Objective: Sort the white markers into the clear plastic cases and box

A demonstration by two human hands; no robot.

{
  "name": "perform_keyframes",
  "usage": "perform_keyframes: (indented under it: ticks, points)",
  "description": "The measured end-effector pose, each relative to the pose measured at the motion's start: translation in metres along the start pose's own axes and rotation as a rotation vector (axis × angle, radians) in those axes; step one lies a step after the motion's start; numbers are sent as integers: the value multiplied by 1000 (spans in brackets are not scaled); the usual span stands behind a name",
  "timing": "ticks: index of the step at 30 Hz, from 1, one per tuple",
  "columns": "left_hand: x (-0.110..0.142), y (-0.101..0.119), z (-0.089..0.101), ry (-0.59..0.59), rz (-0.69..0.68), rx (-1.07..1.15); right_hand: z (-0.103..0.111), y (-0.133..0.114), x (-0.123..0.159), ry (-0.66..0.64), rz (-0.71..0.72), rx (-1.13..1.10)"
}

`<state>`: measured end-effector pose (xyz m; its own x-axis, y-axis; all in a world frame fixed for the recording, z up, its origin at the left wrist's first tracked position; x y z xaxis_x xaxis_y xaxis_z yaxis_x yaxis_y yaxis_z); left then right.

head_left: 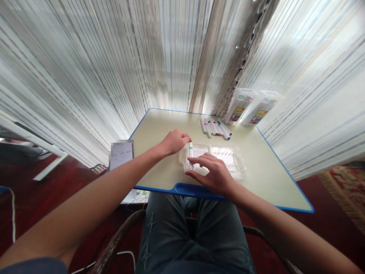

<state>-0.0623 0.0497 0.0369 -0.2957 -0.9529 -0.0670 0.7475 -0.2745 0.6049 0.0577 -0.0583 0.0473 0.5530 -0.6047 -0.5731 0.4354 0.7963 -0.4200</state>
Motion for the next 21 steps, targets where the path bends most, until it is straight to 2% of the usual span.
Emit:
perform_keyframes:
  ticks: [9,21]
  points:
    - [-7,-8,-12,-62,18,-100,-5,8,-8,-69,-7,21]
    - [-3,-9,-21,-42,-13,-156,-18,19,-1,-150,-28,35]
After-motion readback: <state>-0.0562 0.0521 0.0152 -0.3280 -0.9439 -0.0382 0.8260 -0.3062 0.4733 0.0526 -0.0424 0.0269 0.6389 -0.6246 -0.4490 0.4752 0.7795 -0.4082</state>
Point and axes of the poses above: each hand's wrist, its own x-axis away from the middle knuckle, its own z-axis out of the back of the hand, y = z × x, the point moved 9 cm from there along -x, towards the middle knuckle, and after that the axes turned 2 degrees about -y, right-handed, at the moved point
